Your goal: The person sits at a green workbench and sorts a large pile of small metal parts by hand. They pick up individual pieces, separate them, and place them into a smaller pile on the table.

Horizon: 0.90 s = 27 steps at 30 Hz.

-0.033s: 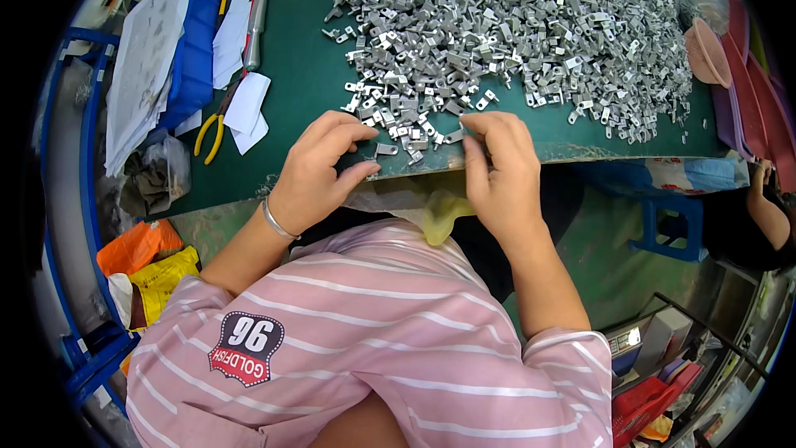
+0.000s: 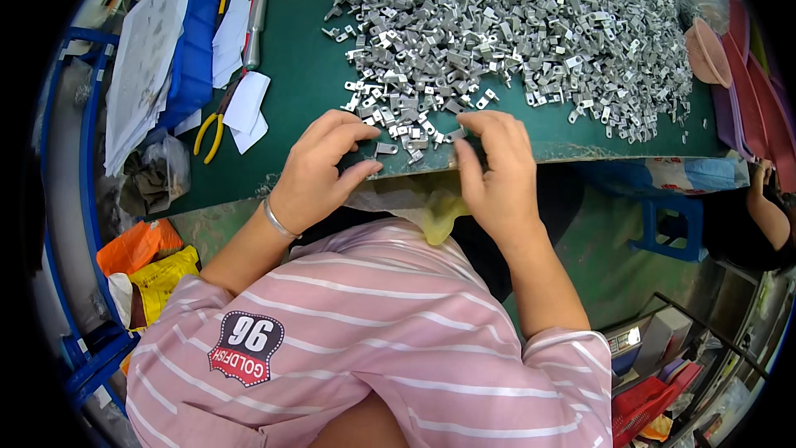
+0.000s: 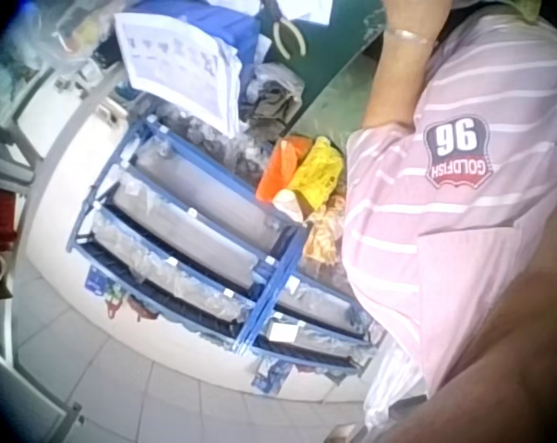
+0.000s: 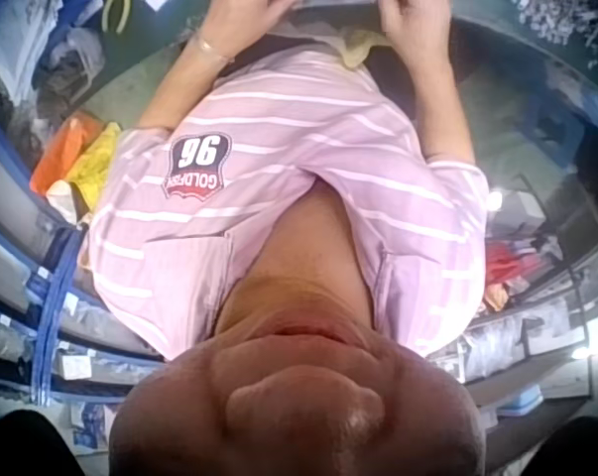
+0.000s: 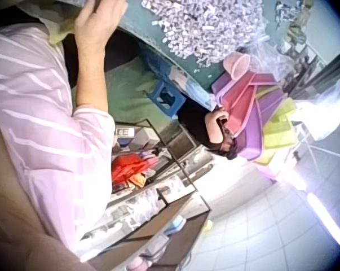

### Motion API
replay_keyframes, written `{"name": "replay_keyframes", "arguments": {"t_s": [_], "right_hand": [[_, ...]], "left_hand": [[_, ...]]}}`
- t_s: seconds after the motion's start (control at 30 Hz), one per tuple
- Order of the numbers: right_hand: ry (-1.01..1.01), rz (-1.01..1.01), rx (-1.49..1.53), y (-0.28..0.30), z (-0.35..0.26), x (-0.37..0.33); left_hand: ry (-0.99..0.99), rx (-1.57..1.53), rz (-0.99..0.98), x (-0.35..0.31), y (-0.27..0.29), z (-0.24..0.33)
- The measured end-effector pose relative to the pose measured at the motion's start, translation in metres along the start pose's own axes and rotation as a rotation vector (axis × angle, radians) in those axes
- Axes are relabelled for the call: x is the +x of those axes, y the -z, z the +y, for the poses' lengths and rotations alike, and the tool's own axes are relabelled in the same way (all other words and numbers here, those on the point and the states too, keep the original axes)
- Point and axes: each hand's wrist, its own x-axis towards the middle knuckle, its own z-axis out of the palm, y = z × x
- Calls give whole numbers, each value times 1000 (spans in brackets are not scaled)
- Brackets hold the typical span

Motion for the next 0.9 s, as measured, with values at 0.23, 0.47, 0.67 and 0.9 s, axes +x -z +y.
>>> {"name": "replay_keyframes", "arguments": {"t_s": [0.23, 0.47, 0.67, 0.9], "right_hand": [[-141, 39, 113, 9, 11, -6], [70, 7, 31, -8, 8, -2], [17, -64, 168, 7, 8, -19], [203, -156, 110, 6, 0, -16]], "left_hand": [[-54, -10, 13, 0, -5, -4], [-107, 13, 39, 4, -6, 0], [-191, -82, -69, -3, -3, 0], [-177, -89, -28, 4, -23, 18]]}}
